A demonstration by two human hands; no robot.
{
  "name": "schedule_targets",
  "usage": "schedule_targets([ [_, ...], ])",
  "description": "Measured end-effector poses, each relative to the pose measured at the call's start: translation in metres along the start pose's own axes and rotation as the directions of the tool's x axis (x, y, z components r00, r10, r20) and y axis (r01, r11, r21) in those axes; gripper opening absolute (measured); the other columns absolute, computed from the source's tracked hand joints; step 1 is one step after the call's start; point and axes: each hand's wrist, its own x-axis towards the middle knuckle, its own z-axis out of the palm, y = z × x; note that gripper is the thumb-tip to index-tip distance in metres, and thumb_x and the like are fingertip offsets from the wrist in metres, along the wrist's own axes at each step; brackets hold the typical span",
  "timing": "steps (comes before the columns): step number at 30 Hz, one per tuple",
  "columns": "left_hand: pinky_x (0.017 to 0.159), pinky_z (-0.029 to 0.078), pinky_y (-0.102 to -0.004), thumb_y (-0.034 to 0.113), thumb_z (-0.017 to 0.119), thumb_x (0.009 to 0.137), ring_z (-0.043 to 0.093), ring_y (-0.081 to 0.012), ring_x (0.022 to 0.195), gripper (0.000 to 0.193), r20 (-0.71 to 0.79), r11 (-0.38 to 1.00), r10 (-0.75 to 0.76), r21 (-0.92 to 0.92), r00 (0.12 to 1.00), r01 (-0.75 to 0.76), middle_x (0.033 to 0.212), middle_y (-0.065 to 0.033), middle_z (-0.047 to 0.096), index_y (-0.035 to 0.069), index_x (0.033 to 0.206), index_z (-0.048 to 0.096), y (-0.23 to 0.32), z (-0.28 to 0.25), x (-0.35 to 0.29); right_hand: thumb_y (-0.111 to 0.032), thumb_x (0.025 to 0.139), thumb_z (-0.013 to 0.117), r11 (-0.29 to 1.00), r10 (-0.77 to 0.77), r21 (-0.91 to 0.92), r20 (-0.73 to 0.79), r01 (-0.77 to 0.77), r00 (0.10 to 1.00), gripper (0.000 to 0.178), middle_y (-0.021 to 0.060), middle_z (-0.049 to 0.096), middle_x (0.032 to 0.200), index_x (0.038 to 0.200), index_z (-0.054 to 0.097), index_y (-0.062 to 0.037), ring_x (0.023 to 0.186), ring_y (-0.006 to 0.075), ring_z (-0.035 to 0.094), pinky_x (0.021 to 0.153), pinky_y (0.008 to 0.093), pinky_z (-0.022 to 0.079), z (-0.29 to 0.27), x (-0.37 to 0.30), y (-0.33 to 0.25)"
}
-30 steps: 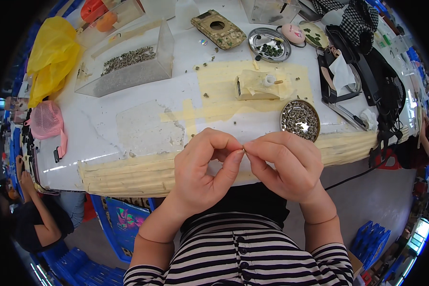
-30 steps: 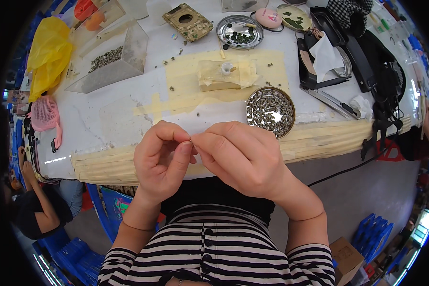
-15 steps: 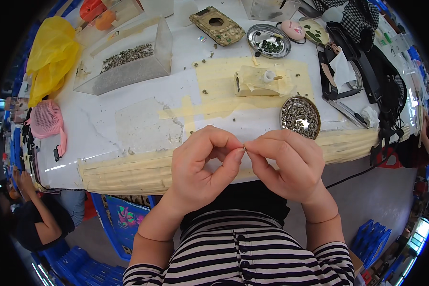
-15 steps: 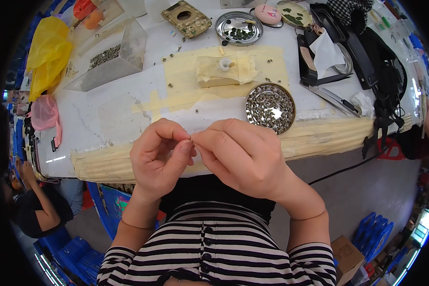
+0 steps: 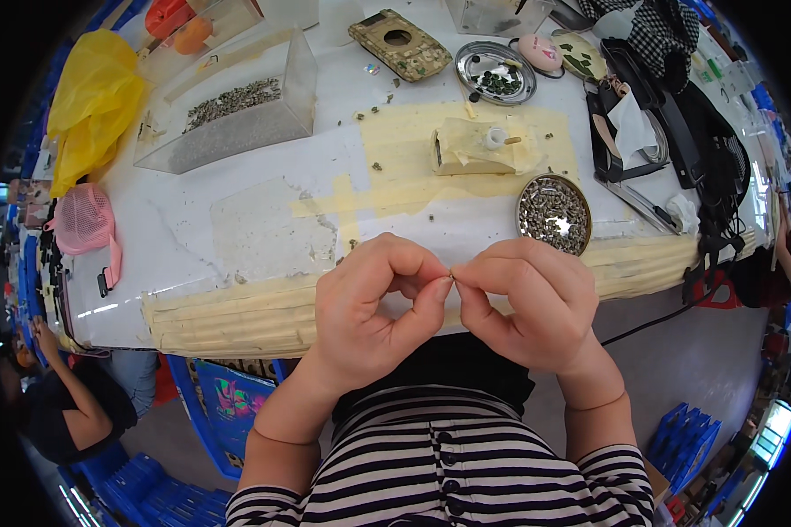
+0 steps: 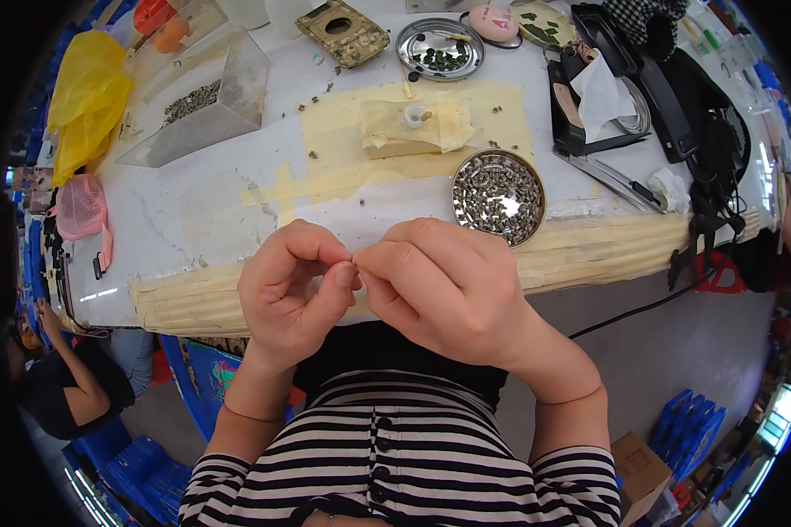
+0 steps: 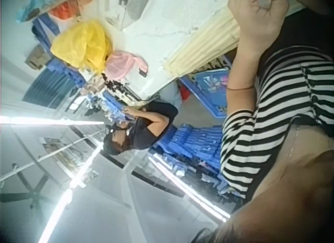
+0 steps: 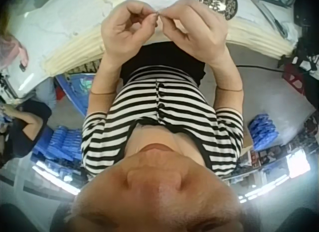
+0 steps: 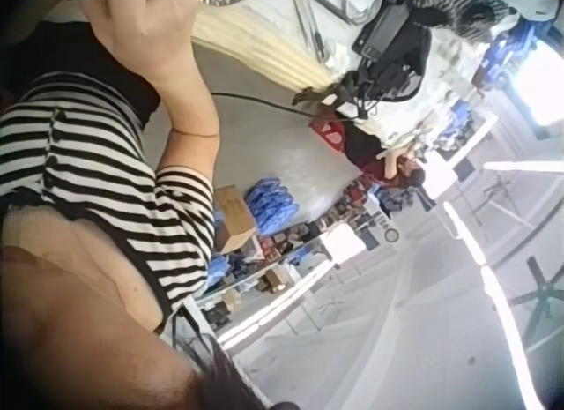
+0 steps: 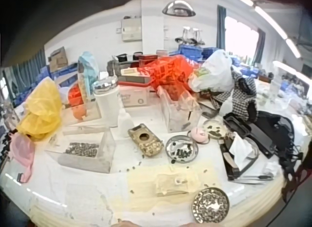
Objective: The recorder is assembling small toy or electronic parts at a factory workstation, inserting pins into small components.
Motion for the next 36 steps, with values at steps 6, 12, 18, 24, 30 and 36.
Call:
schedule_targets([
  [6,0.06,0.049,-0.0224,-0.001,0.072,0.081,0.061,-0.0108,0.066,0.01,-0.013,0.999,0.031,0.012,0.999,-0.031,0.081,-0.0051,0.064,0.0,0.088,0.065,-0.001,-0.001,0.0,0.004,0.067,0.073,0.995,0.081,0.067,-0.036,-0.078,0.996,0.021,0.0055,0.062,0.072,0.086,0.066,-0.0023,0.059,0.0184,0.062,0.05,0.0284,0.05,0.005,-0.001,-0.003],
  [12,0.061,0.05,-0.0222,-0.001,0.072,0.081,0.061,-0.0105,0.069,0.01,0.018,1.0,0.024,0.009,1.0,-0.025,0.081,-0.005,0.064,0.0,0.088,0.065,0.001,-0.003,-0.001,0.004,0.069,0.074,0.992,0.05,0.115,-0.017,-0.048,0.999,0.021,0.0058,0.064,0.074,0.086,0.067,-0.0029,0.06,0.0182,0.063,0.05,0.0281,0.05,0.002,0.002,0.0],
  [18,0.065,0.052,-0.02,-0.003,0.069,0.085,0.062,-0.0082,0.074,0.009,0.083,0.964,-0.112,-0.231,0.99,0.128,0.088,-0.0056,0.063,-0.003,0.092,0.064,0.005,-0.005,-0.002,0.004,0.069,0.075,0.981,0.072,0.176,0.051,-0.08,0.996,0.02,0.0059,0.064,0.075,0.086,0.067,-0.0035,0.061,0.0187,0.063,0.051,0.028,0.05,-0.004,0.003,0.002],
  [24,0.065,0.052,-0.0202,-0.002,0.069,0.085,0.062,-0.0076,0.074,0.009,0.143,0.966,-0.105,-0.22,0.984,0.135,0.089,-0.0051,0.063,-0.003,0.093,0.064,0.002,-0.008,-0.001,0.007,0.064,0.075,0.985,0.026,0.166,0.105,-0.043,0.994,0.021,0.0068,0.065,0.072,0.081,0.067,-0.0026,0.062,0.0188,0.065,0.053,0.0266,0.051,-0.009,0.005,0.006],
  [30,0.064,0.053,-0.0203,-0.001,0.07,0.085,0.061,-0.007,0.074,0.009,0.142,0.988,-0.054,-0.133,0.988,0.073,0.086,-0.0036,0.063,-0.001,0.092,0.065,0.001,-0.009,-0.002,0.005,0.064,0.075,0.97,0.086,0.213,0.148,-0.117,0.985,0.019,0.0055,0.062,0.07,0.077,0.064,-0.0038,0.06,0.0187,0.063,0.051,0.0276,0.05,-0.01,0.007,0.004],
  [36,0.065,0.053,-0.0201,-0.001,0.07,0.085,0.061,-0.007,0.072,0.009,0.165,0.962,-0.118,-0.228,0.979,0.154,0.086,-0.0037,0.063,-0.001,0.092,0.065,0.003,-0.009,-0.001,0.004,0.068,0.074,0.929,0.127,0.323,0.176,-0.179,0.976,0.018,0.0052,0.058,0.07,0.08,0.063,-0.0033,0.057,0.0188,0.06,0.05,0.0283,0.049,-0.009,0.005,0.006],
])
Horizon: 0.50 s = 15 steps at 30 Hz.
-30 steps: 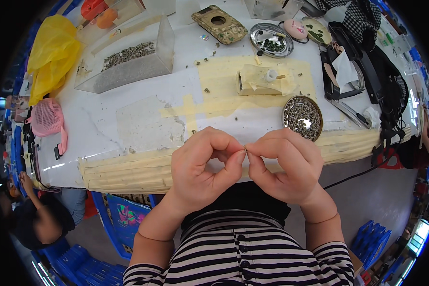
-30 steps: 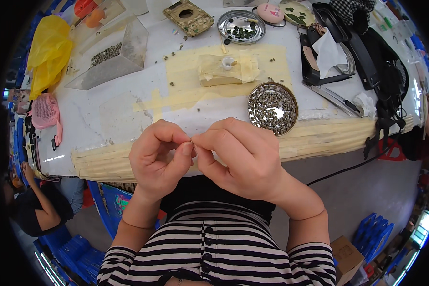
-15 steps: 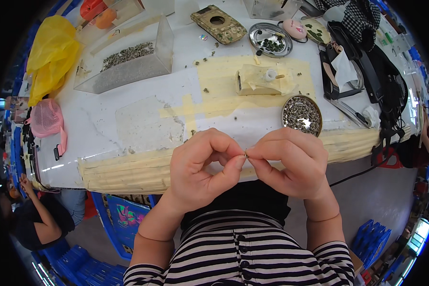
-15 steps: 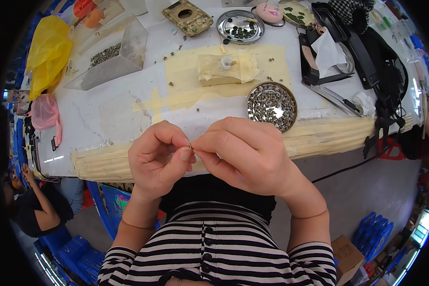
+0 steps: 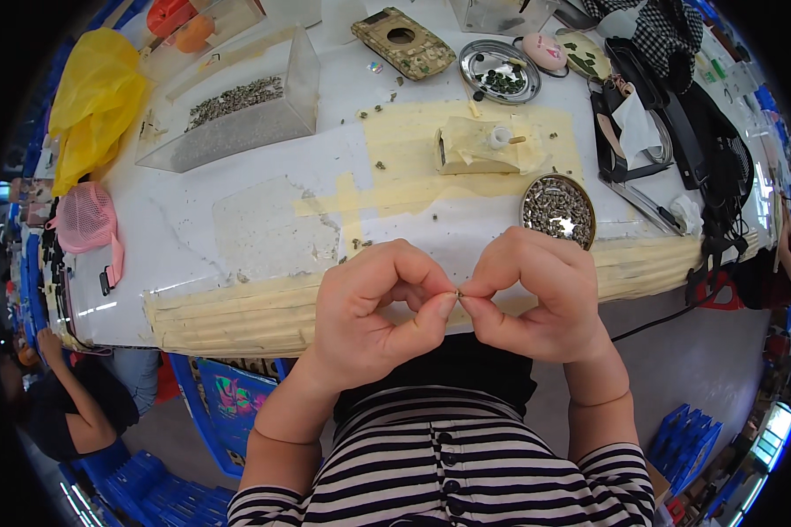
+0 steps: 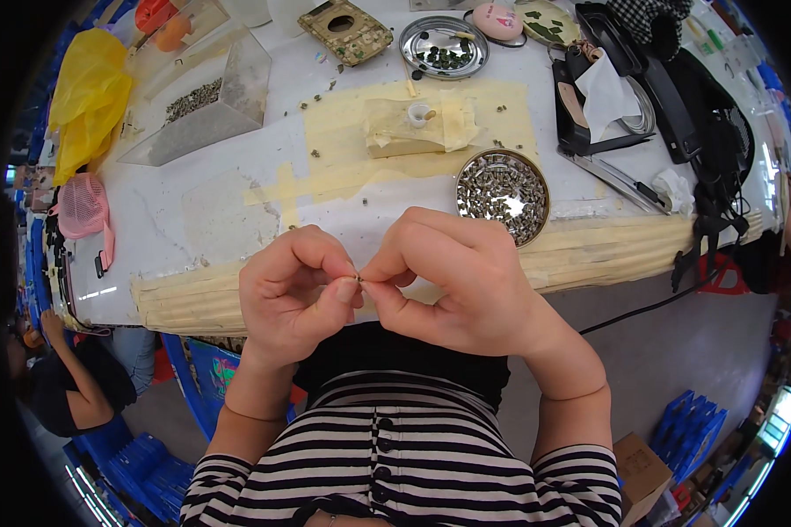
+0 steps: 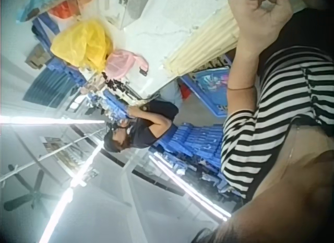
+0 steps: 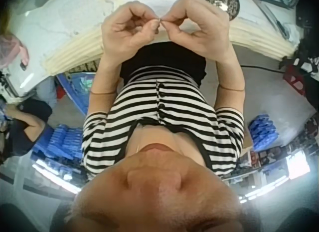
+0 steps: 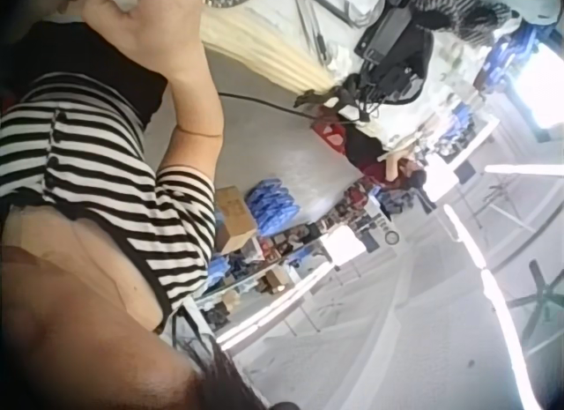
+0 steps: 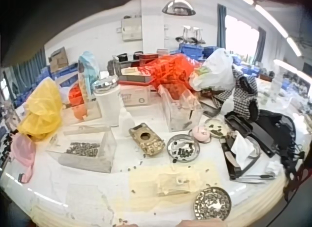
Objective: The recorder is assembling small toy or electronic parts at a factory workstation, inserting pins into small components.
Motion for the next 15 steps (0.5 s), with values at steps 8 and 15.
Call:
schedule_targets([
  [8,0.065,0.053,-0.0198,-0.001,0.07,0.084,0.061,-0.0065,0.072,0.009,0.011,1.0,0.012,0.029,1.0,-0.013,0.085,-0.0036,0.063,-0.001,0.091,0.065,-0.0005,0.0006,0.001,0.004,0.069,0.075,0.995,-0.048,-0.082,0.005,0.048,0.999,0.018,0.0063,0.058,0.07,0.08,0.062,-0.003,0.058,0.0196,0.06,0.049,0.0289,0.048,0.0,-0.0028,-0.001],
  [15,0.064,0.053,-0.0202,-0.001,0.07,0.084,0.061,-0.0069,0.071,0.009,-0.014,1.0,-0.002,0.023,1.0,0.002,0.084,-0.0038,0.063,-0.001,0.09,0.065,-0.0008,0.0001,0.0003,0.005,0.069,0.074,0.962,-0.159,-0.23,-0.033,0.147,0.987,0.018,0.0067,0.06,0.072,0.079,0.061,-0.0019,0.058,0.0192,0.061,0.05,0.0284,0.049,0.0041,-0.0043,0.0007],
])
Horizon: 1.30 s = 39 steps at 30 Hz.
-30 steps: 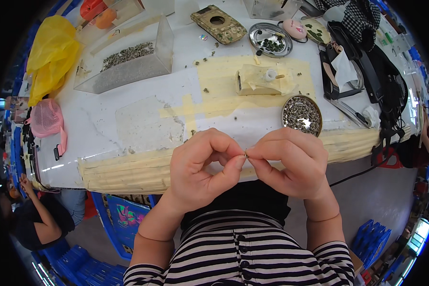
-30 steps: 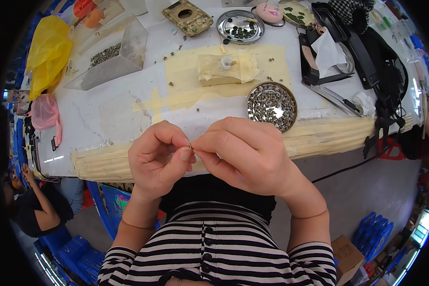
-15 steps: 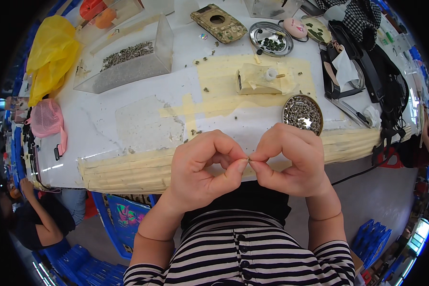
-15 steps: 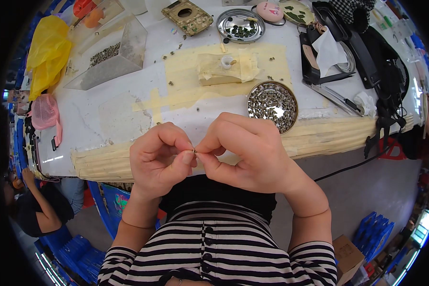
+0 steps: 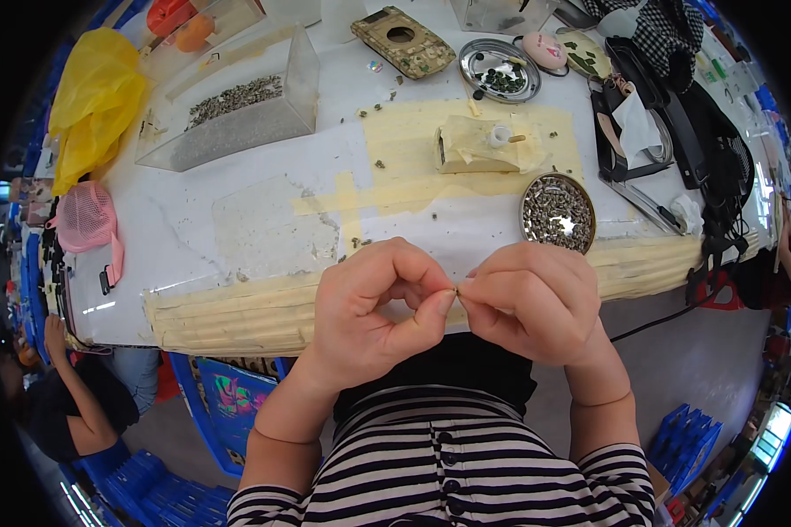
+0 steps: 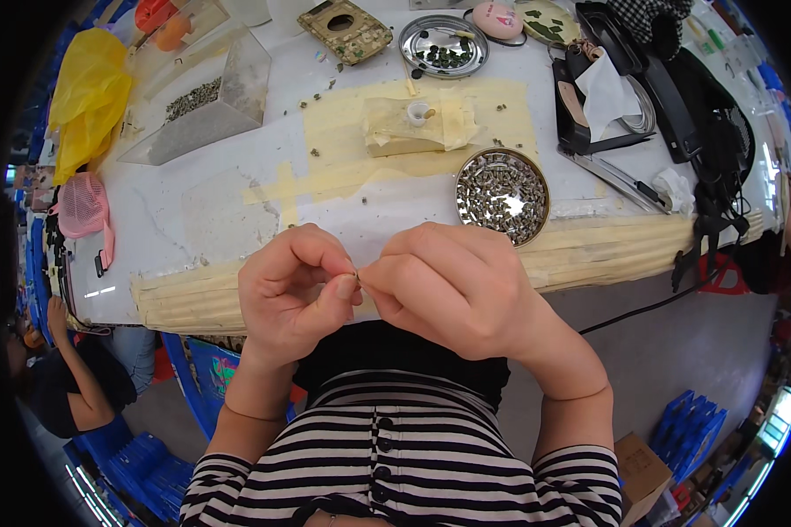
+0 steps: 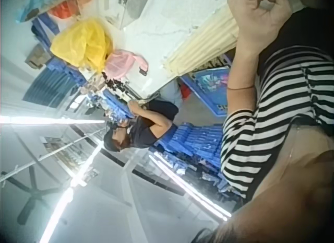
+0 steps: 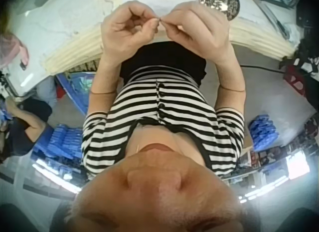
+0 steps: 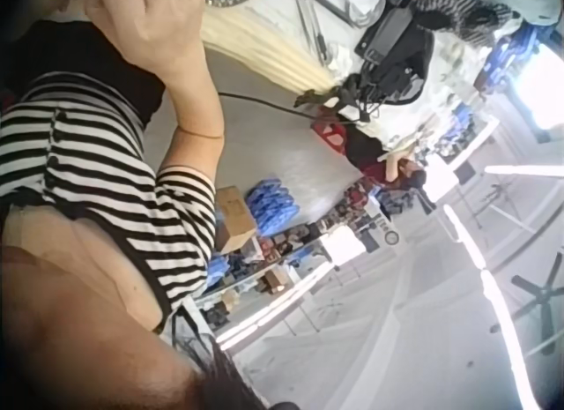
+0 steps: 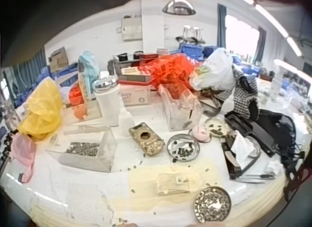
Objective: The recorder is assembling small toy or electronic parts at a factory workstation, inserting pins into small components.
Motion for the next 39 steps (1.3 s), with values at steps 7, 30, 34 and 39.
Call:
schedule_targets([
  [7,0.062,0.052,-0.0199,-0.001,0.071,0.083,0.062,-0.0073,0.071,0.009,-0.006,0.998,0.053,0.032,0.999,-0.052,0.084,-0.004,0.063,-0.001,0.09,0.065,-0.001,0.002,0.0,0.005,0.069,0.074,0.969,0.13,0.207,0.029,-0.134,0.991,0.019,0.0065,0.061,0.073,0.081,0.062,-0.0022,0.058,0.019,0.061,0.049,0.028,0.049,0.0,-0.001,0.001],
  [30,0.067,0.052,-0.0208,-0.004,0.068,0.085,0.061,-0.0076,0.075,0.01,-0.054,0.999,0.048,-0.016,0.997,-0.049,0.087,-0.0044,0.062,-0.004,0.093,0.062,-0.001,0.002,0.001,0.005,0.076,0.073,0.94,0.285,0.185,0.043,-0.288,0.958,0.013,0.0061,0.064,0.076,0.085,0.065,0.0,0.064,0.0135,0.063,0.057,0.0244,0.051,-0.011,-0.004,0.001],
  [34,0.068,0.053,-0.0215,-0.005,0.067,0.086,0.061,-0.008,0.076,0.01,-0.075,0.997,-0.008,-0.076,0.997,0.003,0.087,-0.0047,0.062,-0.004,0.094,0.06,0.001,0.001,0.0,0.0,0.085,0.069,0.605,0.574,0.563,0.181,-0.563,0.798,0.007,0.0043,0.066,0.083,0.091,0.065,0.0021,0.072,0.0092,0.064,0.062,0.0216,0.051,-0.012,-0.008,-0.003],
  [39,0.069,0.053,-0.0226,-0.006,0.065,0.087,0.063,-0.0092,0.076,0.01,-0.077,0.994,-0.005,-0.106,0.997,-0.003,0.088,-0.0055,0.063,-0.004,0.095,0.059,0.002,0.002,0.001,-0.006,0.092,0.065,0.259,0.641,0.701,0.389,-0.664,0.661,0.011,0.004,0.066,0.09,0.098,0.064,0.0033,0.077,0.0088,0.065,0.064,0.0208,0.053,-0.023,-0.003,-0.003],
])
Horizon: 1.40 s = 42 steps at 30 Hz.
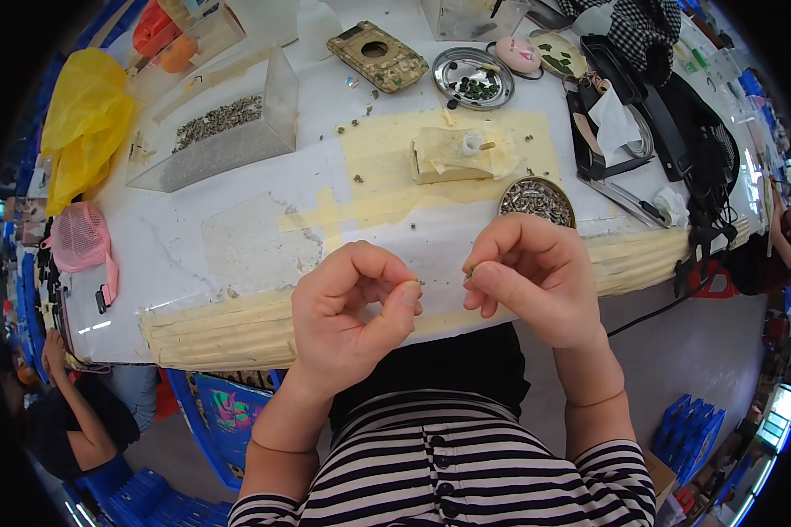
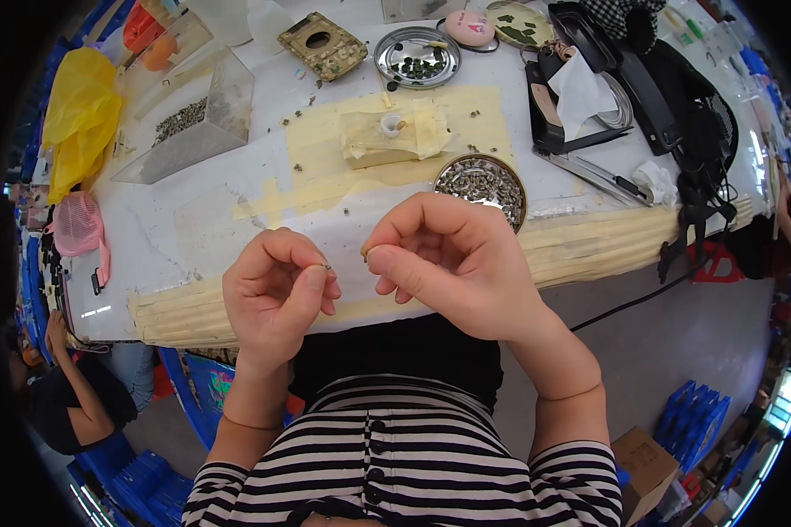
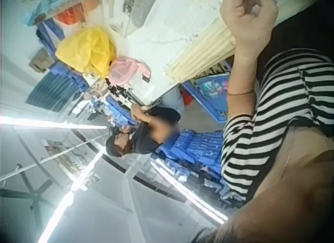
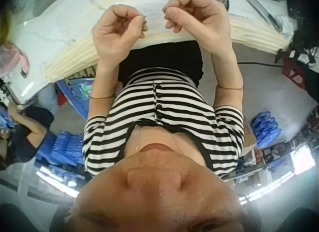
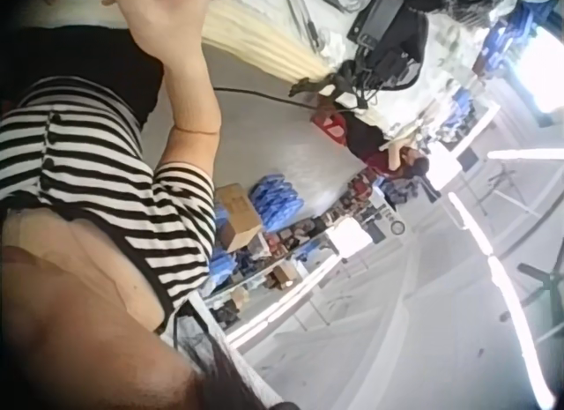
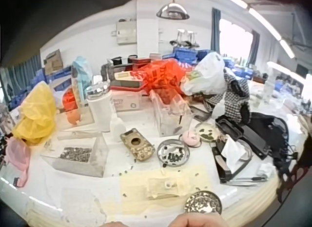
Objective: The recorder is assembling small toy or electronic parts at a factory workstation, inserting pins into small components.
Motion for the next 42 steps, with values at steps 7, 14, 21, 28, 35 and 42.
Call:
schedule_targets([
  [7,0.064,0.054,-0.0225,-0.005,0.062,0.089,0.063,-0.0104,0.074,0.007,-0.019,1.0,-0.001,-0.026,1.0,0.001,0.086,-0.0072,0.063,-0.004,0.094,0.057,0.001,0.0,0.0,-0.004,0.092,0.065,0.998,-0.028,-0.05,-0.042,0.026,0.999,0.009,0.0043,0.066,0.089,0.098,0.064,0.0027,0.076,0.0092,0.065,0.063,0.0215,0.053,0.006,0.002,0.001],
  [14,0.056,0.053,-0.0225,-0.002,0.057,0.092,0.061,-0.0113,0.068,0.001,-0.062,0.997,-0.054,-0.059,0.997,0.05,0.083,-0.0089,0.062,-0.002,0.093,0.055,0.007,0.002,0.001,0.001,0.075,0.072,0.111,-0.557,-0.891,0.311,0.44,0.77,0.02,0.0065,0.056,0.076,0.094,0.067,0.0001,0.065,0.0196,0.059,0.057,0.0292,0.05,0.005,0.015,0.021],
  [21,0.065,0.056,-0.0216,-0.004,0.06,0.092,0.065,-0.0089,0.076,0.006,-0.018,0.981,-0.058,-0.185,0.998,0.053,0.087,-0.0076,0.065,-0.003,0.097,0.057,0.003,-0.003,0.001,0.0,0.073,0.075,0.124,-0.591,-0.886,0.296,0.446,0.751,0.02,0.0058,0.059,0.078,0.092,0.069,-0.0008,0.066,0.0208,0.059,0.057,0.0324,0.049,0.008,0.015,0.021],
  [28,0.064,0.054,-0.0251,-0.007,0.068,0.083,0.065,-0.0137,0.072,0.014,-0.008,0.899,0.332,0.307,0.943,-0.313,0.085,-0.009,0.067,-0.002,0.095,0.063,-0.005,0.001,-0.001,0.004,0.072,0.076,0.467,-0.663,-0.725,0.093,0.507,0.743,0.021,0.0082,0.064,0.079,0.092,0.07,-0.0012,0.067,0.0211,0.062,0.058,0.0298,0.05,0.032,0.006,0.016],
  [35,0.065,0.054,-0.0262,-0.007,0.071,0.081,0.067,-0.019,0.074,0.018,0.089,0.708,0.489,0.542,0.868,-0.454,0.083,-0.012,0.069,-0.003,0.097,0.066,-0.002,0.004,-0.005,0.004,0.068,0.076,0.372,-0.727,-0.737,0.148,0.565,0.671,0.025,0.0072,0.064,0.078,0.091,0.071,-0.0021,0.065,0.0197,0.063,0.056,0.0294,0.05,0.03,0.005,0.018],
  [42,0.072,0.059,-0.0234,-0.002,0.064,0.093,0.07,-0.0138,0.082,0.012,-0.002,0.985,-0.065,-0.159,0.998,0.064,0.089,-0.0097,0.07,-0.007,0.103,0.066,0.01,0.004,-0.018,0.005,0.063,0.077,0.131,-0.785,-0.766,0.308,0.629,0.538,0.033,0.0044,0.064,0.081,0.095,0.072,-0.0038,0.065,0.0182,0.063,0.055,0.0277,0.05,0.024,0.005,0.021],
])
